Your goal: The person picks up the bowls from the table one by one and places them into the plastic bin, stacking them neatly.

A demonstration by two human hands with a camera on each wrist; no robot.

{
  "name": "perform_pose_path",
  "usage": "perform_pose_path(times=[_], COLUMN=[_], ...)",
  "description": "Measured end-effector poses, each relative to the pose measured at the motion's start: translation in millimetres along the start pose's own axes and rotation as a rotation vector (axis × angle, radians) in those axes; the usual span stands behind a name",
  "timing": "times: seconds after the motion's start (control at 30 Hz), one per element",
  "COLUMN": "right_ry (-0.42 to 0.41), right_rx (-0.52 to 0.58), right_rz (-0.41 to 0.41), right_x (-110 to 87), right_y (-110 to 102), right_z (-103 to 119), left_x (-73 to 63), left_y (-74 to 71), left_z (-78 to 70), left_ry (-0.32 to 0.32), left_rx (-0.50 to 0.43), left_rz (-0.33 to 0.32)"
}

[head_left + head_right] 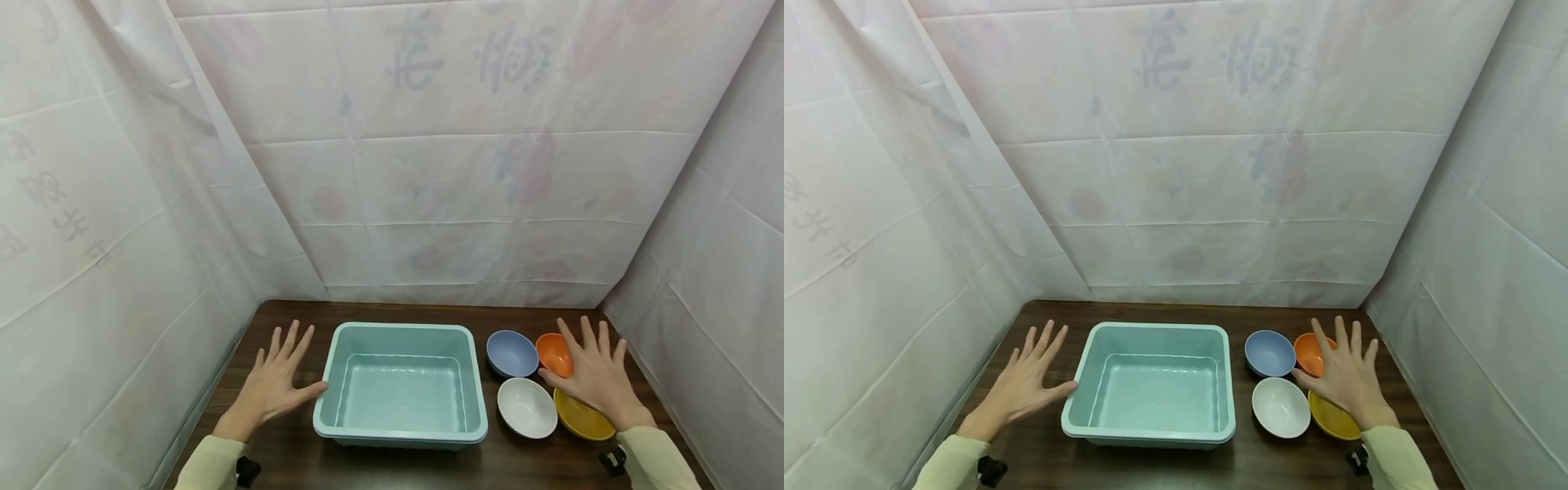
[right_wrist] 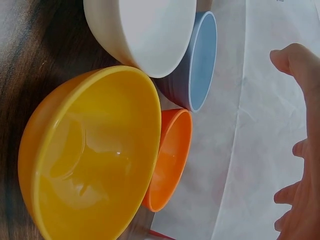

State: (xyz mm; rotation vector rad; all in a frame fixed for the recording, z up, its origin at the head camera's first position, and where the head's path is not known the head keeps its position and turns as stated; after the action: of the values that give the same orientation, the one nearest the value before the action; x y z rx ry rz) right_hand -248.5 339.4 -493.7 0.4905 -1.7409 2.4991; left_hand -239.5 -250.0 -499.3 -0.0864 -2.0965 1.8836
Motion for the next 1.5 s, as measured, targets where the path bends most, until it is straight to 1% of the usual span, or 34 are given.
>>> perform_pose_path(times=[0.07,0.17,0.3,0.4,0.53,0.67,0.83,1.03,1.23,1.5], right_ry=[0.006,0.018,0.024,0.026,0.024,0.026,0.020,-0.019,-0.034,-0.056], right_rx=[0.001,0.005,0.004,0.004,0.003,0.010,0.022,0.012,0.008,0.003], right_rz=[0.003,0.006,0.001,-0.002,0.004,0.016,0.013,-0.003,-0.002,-0.001], right_x=[0.3,0.9,2.6,3.9,5.3,7.3,11.9,18.0,22.6,30.6], right_y=[1,0,-1,-2,-2,-1,-1,-2,0,2], right_z=[0,0,-1,-1,0,2,4,9,14,20], left_x=[-0.8,-0.5,2.1,3.8,4.9,5.7,7.4,7.3,7.4,7.8], left_y=[2.6,3.8,1.9,-0.8,-2.3,-0.8,2.4,3.9,5.8,9.6], left_z=[-7.8,-19.8,-35.5,-45.3,-55.0,-62.4,-66.2,-64.2,-63.7,-64.9], left_ry=[0.017,0.058,0.120,0.151,0.182,0.207,0.230,0.233,0.245,0.253], left_rx=[-0.012,-0.012,-0.015,-0.027,-0.026,-0.028,-0.030,-0.043,-0.031,-0.030], left_rz=[0.012,0.005,-0.012,-0.017,-0.016,-0.016,-0.021,0.002,0.012,0.064])
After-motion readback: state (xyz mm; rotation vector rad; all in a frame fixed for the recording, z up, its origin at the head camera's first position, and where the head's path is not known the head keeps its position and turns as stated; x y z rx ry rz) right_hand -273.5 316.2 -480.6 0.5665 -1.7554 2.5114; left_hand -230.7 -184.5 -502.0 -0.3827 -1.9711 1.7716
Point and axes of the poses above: each hand's wrist, its own x-axis towards the middle knuckle, its own y-axis out of the palm, z = x × y, the point moved 5 cm from there along x, towards the middle knuckle, and after that the axes turned 10 degrees about x, right-handed, at the moved point
